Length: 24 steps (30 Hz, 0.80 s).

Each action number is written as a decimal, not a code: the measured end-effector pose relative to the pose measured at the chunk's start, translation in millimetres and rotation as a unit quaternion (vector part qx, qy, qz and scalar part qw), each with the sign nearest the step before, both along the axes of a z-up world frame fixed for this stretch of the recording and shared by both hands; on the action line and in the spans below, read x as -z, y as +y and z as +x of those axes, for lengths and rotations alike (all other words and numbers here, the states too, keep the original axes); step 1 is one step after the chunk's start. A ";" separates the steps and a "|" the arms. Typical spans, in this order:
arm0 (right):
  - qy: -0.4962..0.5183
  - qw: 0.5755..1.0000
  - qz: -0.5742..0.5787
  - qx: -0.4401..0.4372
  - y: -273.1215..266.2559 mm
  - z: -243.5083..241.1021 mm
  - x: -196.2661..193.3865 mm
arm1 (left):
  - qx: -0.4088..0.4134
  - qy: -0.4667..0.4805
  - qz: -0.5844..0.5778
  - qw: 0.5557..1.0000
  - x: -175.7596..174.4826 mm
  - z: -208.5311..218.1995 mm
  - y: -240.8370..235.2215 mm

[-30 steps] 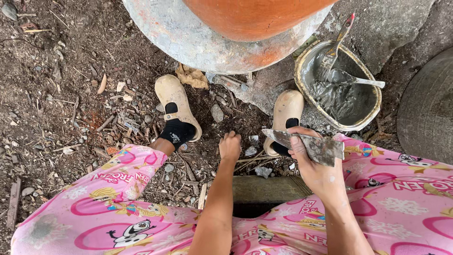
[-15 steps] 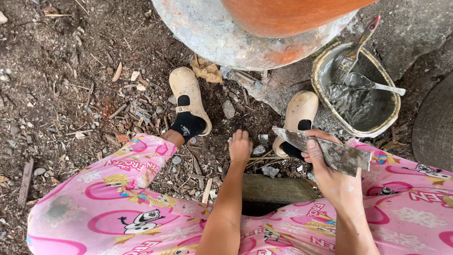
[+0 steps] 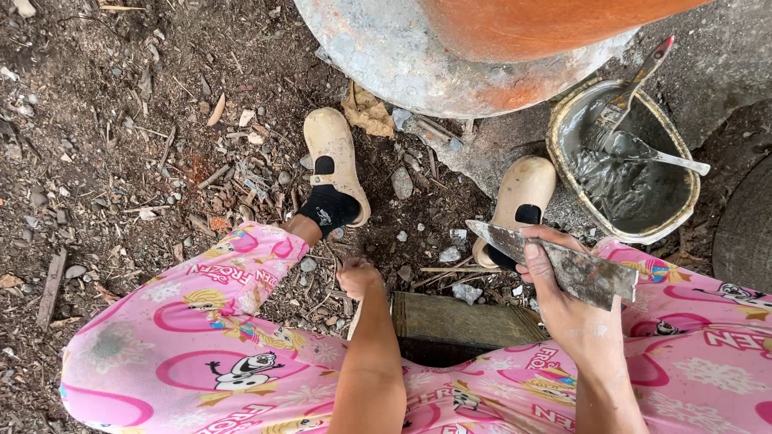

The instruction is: The person shapes a large clay vessel by hand and with a large blade, scraping the surface and cutting a seam along the side.

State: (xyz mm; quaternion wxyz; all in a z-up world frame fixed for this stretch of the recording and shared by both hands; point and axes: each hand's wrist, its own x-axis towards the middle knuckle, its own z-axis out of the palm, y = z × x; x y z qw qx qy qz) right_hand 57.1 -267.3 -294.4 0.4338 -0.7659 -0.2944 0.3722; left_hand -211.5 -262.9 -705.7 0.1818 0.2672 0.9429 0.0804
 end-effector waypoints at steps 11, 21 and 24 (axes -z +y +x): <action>-0.003 1.000 0.003 -0.002 0.7 -1.4 -3.0 | 0.153 0.071 -0.132 0.977 3.1 1.9 12.3; 0.014 1.000 0.012 0.004 -1.7 -1.4 -4.1 | 0.061 -0.083 -0.020 0.994 -6.2 12.9 19.5; 0.007 1.000 0.006 0.000 -1.2 -2.7 -5.1 | 0.051 -0.096 0.014 0.994 -1.7 8.5 19.2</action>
